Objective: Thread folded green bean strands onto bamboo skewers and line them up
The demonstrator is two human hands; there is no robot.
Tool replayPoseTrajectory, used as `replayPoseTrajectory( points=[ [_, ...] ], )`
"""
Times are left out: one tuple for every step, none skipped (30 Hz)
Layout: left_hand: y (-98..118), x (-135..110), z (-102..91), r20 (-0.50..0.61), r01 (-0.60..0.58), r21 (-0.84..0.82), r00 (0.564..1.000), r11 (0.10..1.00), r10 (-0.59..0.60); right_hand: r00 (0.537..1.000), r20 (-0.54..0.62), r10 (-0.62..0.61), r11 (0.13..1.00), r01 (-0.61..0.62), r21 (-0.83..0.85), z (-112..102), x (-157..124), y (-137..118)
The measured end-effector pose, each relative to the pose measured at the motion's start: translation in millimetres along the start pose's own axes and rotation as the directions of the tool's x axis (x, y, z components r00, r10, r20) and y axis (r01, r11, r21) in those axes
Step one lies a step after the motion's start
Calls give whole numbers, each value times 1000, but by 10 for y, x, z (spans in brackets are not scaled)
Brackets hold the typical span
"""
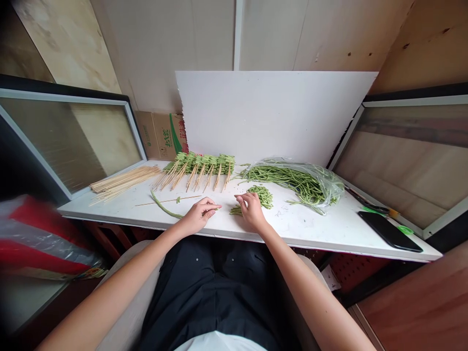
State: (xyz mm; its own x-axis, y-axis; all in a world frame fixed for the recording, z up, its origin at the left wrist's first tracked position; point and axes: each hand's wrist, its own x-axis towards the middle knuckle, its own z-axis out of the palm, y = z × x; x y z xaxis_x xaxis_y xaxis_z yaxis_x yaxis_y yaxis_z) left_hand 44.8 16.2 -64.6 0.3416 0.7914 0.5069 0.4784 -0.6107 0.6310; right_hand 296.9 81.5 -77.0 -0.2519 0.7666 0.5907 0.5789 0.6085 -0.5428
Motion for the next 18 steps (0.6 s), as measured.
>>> replayPoseTrajectory(
  points=[
    [-12,-1,7,3,1,-2,1000,1000,-1,1000,-22,-2,1000,3,28,-26,13,-35],
    [-25,-1,18,-2,12,-19,1000,1000,-12,999,-41,-7,998,9,55,-52,23,-79],
    [-37,0,31,-13,31,-49,999,998,-32,999,-49,-18,996,22,82,-76,28,-130],
    [-48,2,44,-31,56,-91,998,994,-59,999,-35,-40,993,43,110,-94,28,-189],
    [-55,4,58,-48,83,-143,995,986,-91,997,5,-71,987,70,142,-104,21,-252],
    [-59,6,70,-61,109,-198,990,974,-124,992,61,-111,979,99,175,-103,8,-317],
    [-59,8,80,-67,133,-246,986,960,-154,980,120,-161,969,134,208,-92,-9,-379],
    [-55,10,86,-69,153,-281,981,948,-179,963,164,-215,956,174,237,-71,-29,-435],
    [-48,12,89,-64,169,-302,978,938,-197,946,185,-266,942,215,257,-45,-48,-481],
    [-40,13,87,-56,182,-314,976,932,-209,934,180,-308,929,255,267,-17,-65,-515],
    [-31,14,81,-45,192,-319,975,928,-218,928,156,-337,919,289,269,9,-77,-536],
    [-23,16,70,-35,202,-317,974,927,-224,928,119,-353,912,312,267,28,-84,-543],
    [-16,17,56,-23,213,-306,973,928,-231,933,81,-352,911,321,260,38,-86,-540],
    [-12,18,39,-8,228,-289,971,930,-241,940,45,-338,916,317,247,40,-83,-529],
    [-11,18,20,6,245,-266,968,932,-252,948,15,-317,924,306,230,33,-77,-513],
    [-13,19,1,17,259,-237,965,936,-262,955,-6,-297,933,292,211,22,-70,-497],
    [-16,19,-16,21,266,-204,963,942,-267,959,-14,-284,940,281,193,9,-64,-484],
    [-20,19,-29,16,263,-171,964,949,-265,959,-7,-284,943,281,177,-2,-59,-475]
  ],
)
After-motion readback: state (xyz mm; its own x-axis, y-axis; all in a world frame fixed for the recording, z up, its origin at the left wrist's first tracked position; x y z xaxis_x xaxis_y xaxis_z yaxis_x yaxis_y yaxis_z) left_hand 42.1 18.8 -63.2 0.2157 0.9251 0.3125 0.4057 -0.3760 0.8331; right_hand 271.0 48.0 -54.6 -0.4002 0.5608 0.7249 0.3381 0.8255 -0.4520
